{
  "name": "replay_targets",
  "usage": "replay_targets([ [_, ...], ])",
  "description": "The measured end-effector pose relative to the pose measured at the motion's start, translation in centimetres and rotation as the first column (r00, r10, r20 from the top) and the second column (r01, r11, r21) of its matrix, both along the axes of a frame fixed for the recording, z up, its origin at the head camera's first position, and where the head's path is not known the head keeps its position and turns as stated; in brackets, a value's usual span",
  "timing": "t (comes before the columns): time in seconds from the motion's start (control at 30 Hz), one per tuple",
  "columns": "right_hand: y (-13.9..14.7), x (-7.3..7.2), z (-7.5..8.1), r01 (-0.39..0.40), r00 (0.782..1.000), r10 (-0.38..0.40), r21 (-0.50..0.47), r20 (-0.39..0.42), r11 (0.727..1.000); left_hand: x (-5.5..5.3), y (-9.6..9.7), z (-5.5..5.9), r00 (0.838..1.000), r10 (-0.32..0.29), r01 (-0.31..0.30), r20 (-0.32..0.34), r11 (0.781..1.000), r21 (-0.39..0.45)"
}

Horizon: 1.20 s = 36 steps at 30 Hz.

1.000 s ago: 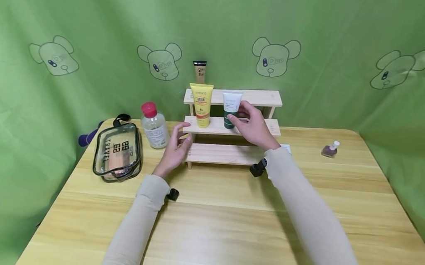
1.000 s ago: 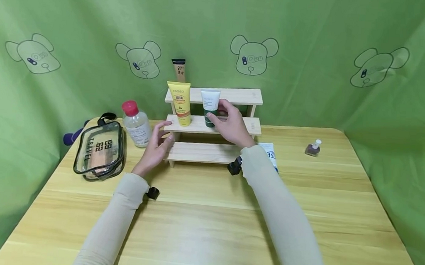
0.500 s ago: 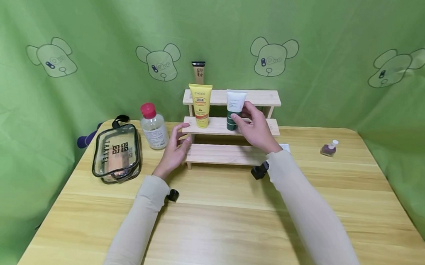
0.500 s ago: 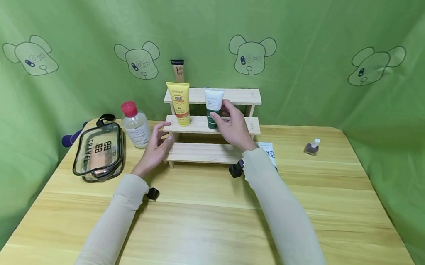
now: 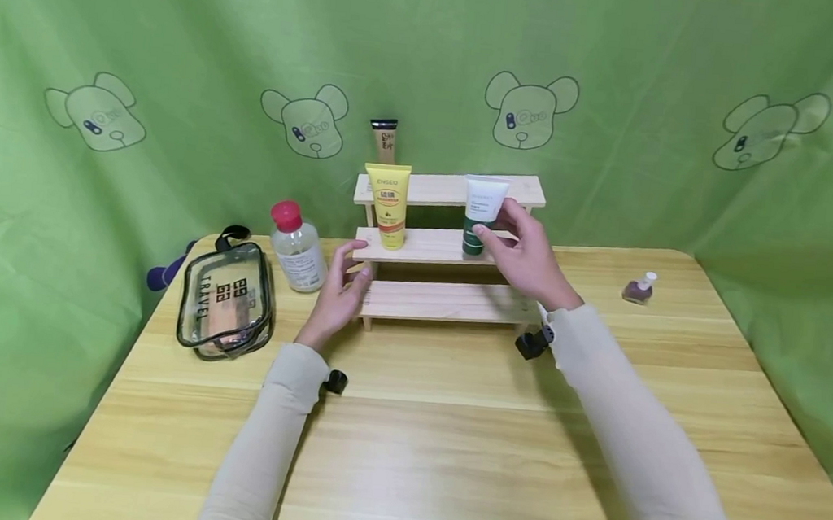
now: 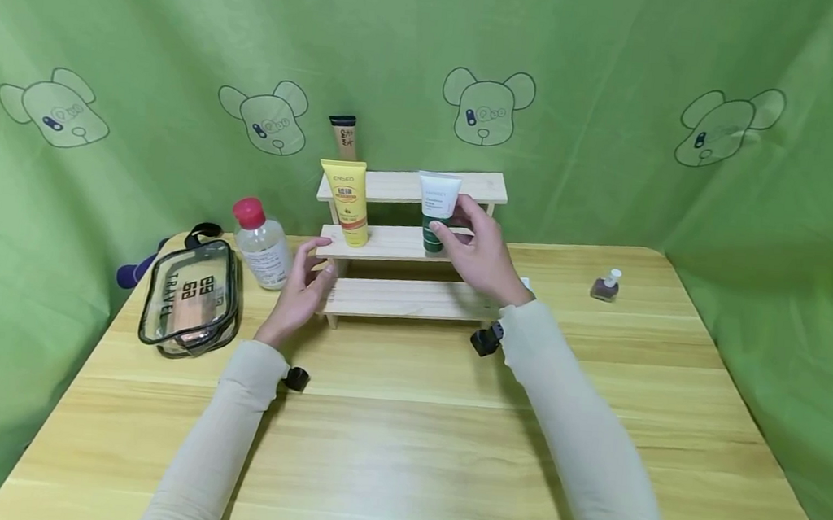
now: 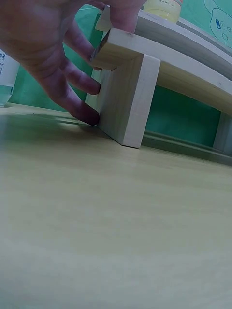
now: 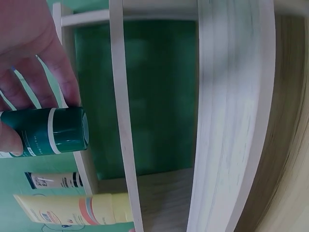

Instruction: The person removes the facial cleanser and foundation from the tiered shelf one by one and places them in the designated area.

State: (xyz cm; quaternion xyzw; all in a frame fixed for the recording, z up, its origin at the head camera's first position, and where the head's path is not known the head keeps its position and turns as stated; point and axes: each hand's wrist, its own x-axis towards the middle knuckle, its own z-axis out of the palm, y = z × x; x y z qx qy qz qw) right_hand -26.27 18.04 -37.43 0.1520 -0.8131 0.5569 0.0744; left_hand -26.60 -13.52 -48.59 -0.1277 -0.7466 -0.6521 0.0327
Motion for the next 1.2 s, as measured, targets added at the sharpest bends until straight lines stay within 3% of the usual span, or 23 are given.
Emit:
replay_targets([
  [0.43, 3.2, 1.4, 0.2, 0.067, 0.998, -0.067, 0.056, 0.001, 0.996, -0.2, 0.0, 0.0, 1.000, 0.003, -0.003, -0.028, 1.000, -0.008],
  [1.2, 7.2, 2.4, -0.5, 0.141, 0.987, -0.154, 0.198, 0.052, 0.970, 0.0, -0.1, 0.0, 1.000, 0.004, -0.005, 0.029, 1.000, 0.008],
])
